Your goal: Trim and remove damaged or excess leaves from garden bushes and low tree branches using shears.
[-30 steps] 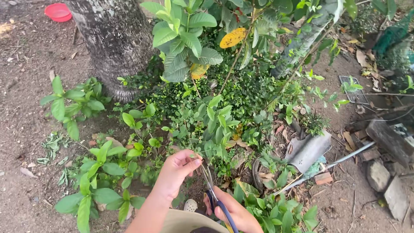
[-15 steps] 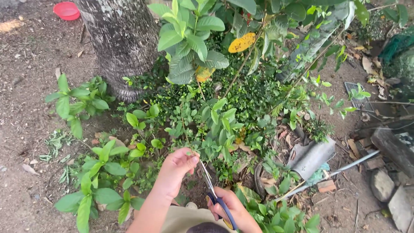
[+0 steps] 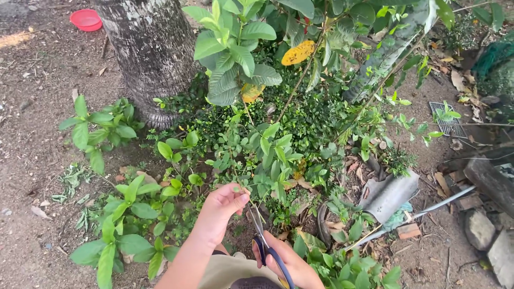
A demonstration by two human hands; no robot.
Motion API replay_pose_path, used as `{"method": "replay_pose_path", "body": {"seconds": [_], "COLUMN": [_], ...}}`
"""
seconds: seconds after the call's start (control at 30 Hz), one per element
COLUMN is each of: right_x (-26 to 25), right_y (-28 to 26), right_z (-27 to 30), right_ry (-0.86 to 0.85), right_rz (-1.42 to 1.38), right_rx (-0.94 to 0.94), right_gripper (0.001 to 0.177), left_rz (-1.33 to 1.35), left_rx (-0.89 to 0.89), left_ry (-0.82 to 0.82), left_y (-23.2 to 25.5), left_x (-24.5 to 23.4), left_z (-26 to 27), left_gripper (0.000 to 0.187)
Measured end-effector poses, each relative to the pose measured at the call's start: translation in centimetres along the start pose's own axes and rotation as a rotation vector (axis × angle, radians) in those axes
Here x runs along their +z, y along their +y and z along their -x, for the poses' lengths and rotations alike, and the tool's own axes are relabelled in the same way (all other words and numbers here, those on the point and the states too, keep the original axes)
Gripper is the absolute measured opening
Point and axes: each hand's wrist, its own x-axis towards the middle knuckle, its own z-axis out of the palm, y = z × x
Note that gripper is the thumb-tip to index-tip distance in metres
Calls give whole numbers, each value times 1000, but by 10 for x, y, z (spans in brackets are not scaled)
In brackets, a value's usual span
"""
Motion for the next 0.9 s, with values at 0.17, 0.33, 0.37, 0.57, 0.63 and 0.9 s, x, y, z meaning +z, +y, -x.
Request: {"method": "replay_pose_path", "body": {"seconds": [0.17,0.33,0.37,0.57,0.63,0.9], "right_x": [-14,-23,-23,-6,-2,14], "right_y": [11,35,36,8,3,10], "right_z": [12,21,23,17,14,10], "right_ry": [-68,-48,-17,-31,-47,96], "right_rz": [101,255,161,-53,9,92], "right_rx": [14,112,121,-19,-36,-9], "right_gripper": [75,75,75,73,70,54], "left_rz": [-111,-137,-195,-240,-281,-305], "left_rx": [32,49,48,-1,-1,34], "left_ry": [-38,-87,-86,-51,-69,75], "left_y": [6,14,12,0,-6,-11], "left_x": [-2,-9,-9,-6,-4,9], "left_z": [4,9,10,18,18,27], "left_gripper": [10,8,8,8,8,10]}}
